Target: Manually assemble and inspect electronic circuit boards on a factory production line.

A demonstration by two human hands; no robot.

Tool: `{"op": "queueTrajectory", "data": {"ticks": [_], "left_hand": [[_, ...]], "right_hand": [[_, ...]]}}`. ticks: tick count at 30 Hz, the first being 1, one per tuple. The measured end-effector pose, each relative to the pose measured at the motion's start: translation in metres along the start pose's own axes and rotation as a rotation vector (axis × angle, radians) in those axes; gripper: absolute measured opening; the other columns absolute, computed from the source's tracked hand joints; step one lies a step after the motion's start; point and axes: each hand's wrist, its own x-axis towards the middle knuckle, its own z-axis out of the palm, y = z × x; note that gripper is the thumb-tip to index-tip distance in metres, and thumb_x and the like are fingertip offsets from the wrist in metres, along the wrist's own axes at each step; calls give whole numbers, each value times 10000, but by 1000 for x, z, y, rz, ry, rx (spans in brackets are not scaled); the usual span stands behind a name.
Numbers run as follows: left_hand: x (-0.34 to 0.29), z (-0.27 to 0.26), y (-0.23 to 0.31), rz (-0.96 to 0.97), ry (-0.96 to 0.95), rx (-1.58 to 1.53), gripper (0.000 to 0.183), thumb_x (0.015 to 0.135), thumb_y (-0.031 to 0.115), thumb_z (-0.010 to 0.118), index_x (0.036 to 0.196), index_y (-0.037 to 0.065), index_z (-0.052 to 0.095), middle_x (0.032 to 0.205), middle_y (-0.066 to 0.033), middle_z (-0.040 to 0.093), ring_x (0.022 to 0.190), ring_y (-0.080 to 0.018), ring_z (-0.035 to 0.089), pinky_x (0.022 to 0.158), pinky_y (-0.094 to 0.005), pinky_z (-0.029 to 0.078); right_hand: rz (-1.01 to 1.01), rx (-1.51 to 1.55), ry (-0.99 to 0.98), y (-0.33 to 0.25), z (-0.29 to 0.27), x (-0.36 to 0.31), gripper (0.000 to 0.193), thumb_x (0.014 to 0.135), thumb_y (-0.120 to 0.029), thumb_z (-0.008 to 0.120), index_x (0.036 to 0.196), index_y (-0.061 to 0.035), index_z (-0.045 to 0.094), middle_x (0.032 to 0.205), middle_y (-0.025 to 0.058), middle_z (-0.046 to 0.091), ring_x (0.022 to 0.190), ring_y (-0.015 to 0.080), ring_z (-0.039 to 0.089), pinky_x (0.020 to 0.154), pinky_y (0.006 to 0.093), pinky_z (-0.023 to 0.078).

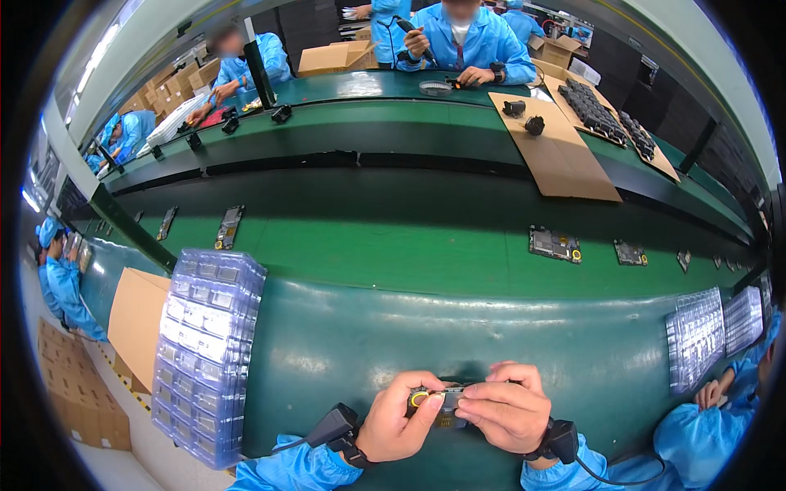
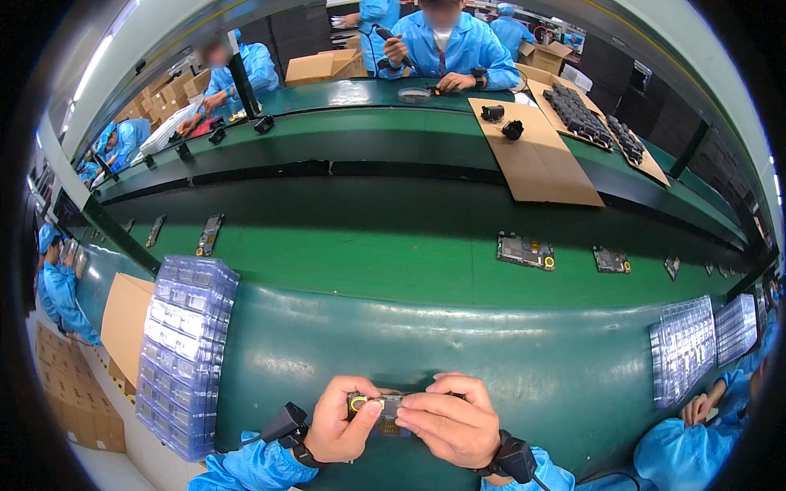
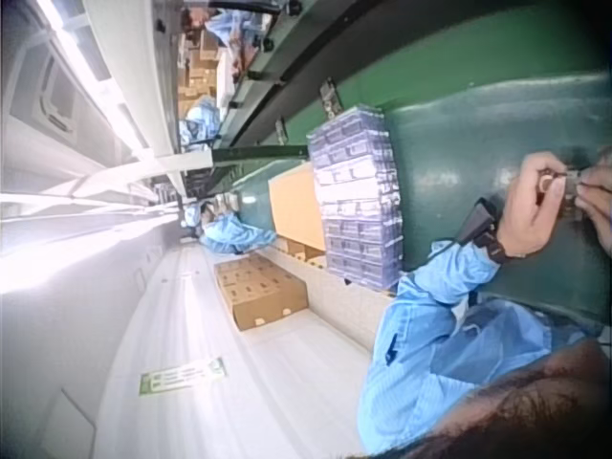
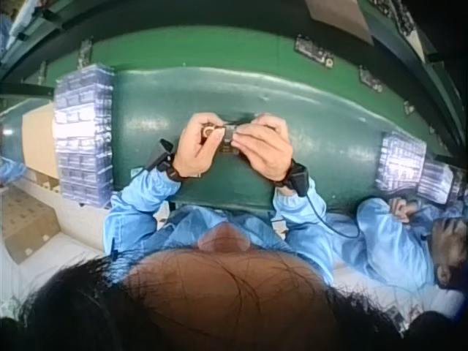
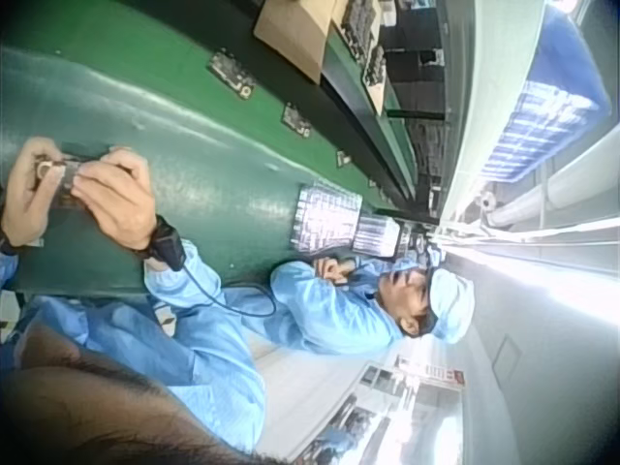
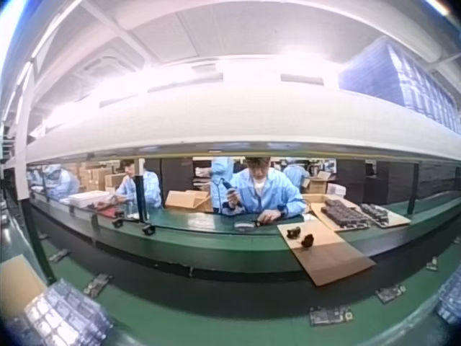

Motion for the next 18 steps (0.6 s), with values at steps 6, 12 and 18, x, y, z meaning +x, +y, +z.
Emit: {"op": "queueTrajectory", "data": {"ticks": [6, 12, 18], "left_hand": [[-5, -7, 0, -43, -97, 95, 226, 1010, 2, 567, 1195, 10, 437, 1151, -195, 681, 990, -146, 646, 861, -301, 530], [2, -2, -6, 193, 5, 63, 209, 953, 3, 648, 1125, 20, 532, 1046, -191, 741, 649, -164, 647, 595, -291, 527], [9, -15, 1, 218, -146, 231, 161, 920, -25, 646, 1038, 14, 543, 1052, -222, 751, 605, -204, 670, 574, -296, 539]], "right_hand": [[10, 31, 17, 3, 1, 0, 274, 703, -96, 888, 960, -136, 803, 1054, -23, 742, 977, 204, 606, 868, 374, 570], [209, 186, 85, 1, 2, 5, 294, 744, -30, 843, 1029, -42, 774, 982, 76, 733, 956, 247, 656, 817, 343, 550], [397, 472, -28, 11, 4, -6, 228, 825, -7, 802, 1047, -4, 747, 992, 125, 717, 835, 212, 696, 715, 293, 545]]}}
